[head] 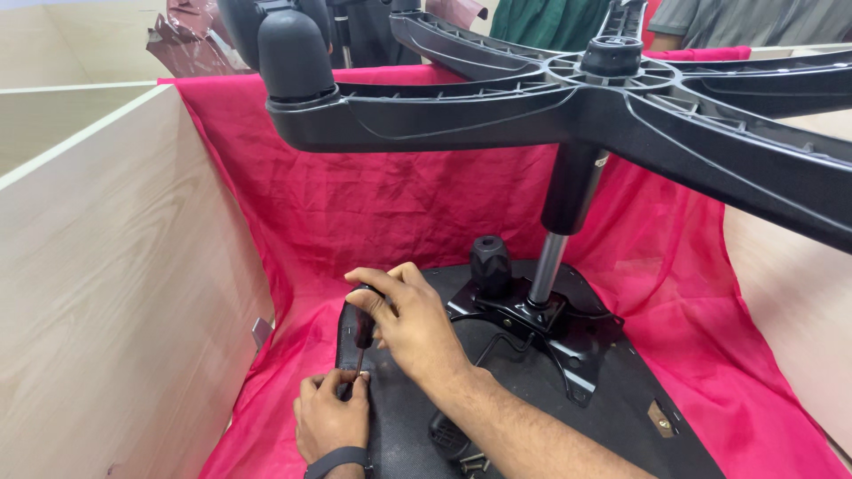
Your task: The person uses a screwdriver to tighten screws into the underside of an office chair seat, securing the seat to the chair's central column and base. The person works methodically around the seat perimeter, tightening multiple screws.
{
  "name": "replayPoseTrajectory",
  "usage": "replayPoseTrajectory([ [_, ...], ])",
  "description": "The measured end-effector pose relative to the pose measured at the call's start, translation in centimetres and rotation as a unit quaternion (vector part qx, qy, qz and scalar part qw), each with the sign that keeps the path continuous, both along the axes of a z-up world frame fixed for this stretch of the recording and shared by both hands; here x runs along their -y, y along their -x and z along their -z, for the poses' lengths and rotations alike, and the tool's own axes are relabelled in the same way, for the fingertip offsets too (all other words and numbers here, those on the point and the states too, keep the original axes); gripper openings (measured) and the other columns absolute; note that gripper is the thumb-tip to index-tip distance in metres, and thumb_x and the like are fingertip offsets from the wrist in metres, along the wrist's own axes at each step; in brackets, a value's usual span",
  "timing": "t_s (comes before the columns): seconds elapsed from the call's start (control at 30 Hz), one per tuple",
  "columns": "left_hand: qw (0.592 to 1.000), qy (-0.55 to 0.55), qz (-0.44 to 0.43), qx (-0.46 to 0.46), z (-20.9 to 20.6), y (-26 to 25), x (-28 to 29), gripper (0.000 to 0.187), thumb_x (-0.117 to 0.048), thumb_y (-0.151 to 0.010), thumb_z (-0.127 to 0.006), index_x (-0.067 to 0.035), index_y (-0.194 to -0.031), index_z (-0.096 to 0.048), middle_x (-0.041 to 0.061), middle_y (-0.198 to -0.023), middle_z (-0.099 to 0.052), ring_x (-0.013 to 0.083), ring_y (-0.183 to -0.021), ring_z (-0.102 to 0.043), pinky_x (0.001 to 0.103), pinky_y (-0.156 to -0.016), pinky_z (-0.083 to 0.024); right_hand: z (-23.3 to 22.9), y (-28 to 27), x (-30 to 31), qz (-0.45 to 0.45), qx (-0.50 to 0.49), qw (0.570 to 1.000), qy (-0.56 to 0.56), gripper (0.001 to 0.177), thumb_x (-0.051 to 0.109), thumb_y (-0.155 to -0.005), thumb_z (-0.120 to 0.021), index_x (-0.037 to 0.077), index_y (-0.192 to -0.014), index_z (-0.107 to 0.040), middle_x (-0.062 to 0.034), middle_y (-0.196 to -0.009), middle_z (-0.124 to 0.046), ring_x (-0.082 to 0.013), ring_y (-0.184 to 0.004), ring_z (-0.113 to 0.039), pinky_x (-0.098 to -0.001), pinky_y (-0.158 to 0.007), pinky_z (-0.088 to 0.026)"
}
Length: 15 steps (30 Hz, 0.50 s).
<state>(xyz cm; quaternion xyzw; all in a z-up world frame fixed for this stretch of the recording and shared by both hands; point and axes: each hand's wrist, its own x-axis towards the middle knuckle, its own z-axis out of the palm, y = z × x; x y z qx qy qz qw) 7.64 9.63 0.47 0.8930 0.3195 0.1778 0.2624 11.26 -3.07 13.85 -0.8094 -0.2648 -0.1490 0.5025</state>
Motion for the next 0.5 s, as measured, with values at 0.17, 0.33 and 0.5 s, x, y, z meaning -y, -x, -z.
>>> replayPoseTrajectory([
  [0.17,1.0,-0.004,0.0,0.014,0.3,-0.3,-0.2,0.02,-0.046,-0.08,-0.078,-0.031,-0.093,-0.082,-0.001,-0.114,-0.066,0.0242,-0.11,-0.062,0.042,-0.092,-0.054,-0.3,1.2,1.0,-0.053,-0.094,0.993,-0.045,0.046,0.023,-0.099,-0.052,0.021,-0.145,-0.056,0.0007,-0.108,-0.064,-0.01,-0.067,-0.064,-0.0249,-0.059,-0.06],
  [0.33,1.0,0.006,-0.005,0.001,0.8,-0.2,-0.2,0.022,-0.047,-0.08,-0.078,-0.031,-0.094,-0.082,-0.001,-0.114,-0.067,0.023,-0.111,-0.063,0.042,-0.091,-0.054,-0.5,2.3,0.4,-0.062,-0.071,0.993,-0.064,0.029,0.023,-0.106,-0.067,0.012,-0.132,-0.067,-0.0022,-0.125,-0.052,-0.0096,-0.077,-0.07,-0.0253,-0.068,-0.062],
  [0.5,1.0,0.009,-0.001,0.009,0.9,0.0,-0.4,0.022,-0.047,-0.081,-0.078,-0.031,-0.096,-0.082,0.0,-0.115,-0.066,0.0247,-0.11,-0.062,0.043,-0.09,-0.054,-0.5,2.3,0.0,-0.032,-0.036,0.997,-0.058,0.035,0.013,-0.1,-0.057,0.013,-0.134,-0.068,-0.0047,-0.11,-0.065,-0.0112,-0.079,-0.07,-0.0266,-0.065,-0.062],
])
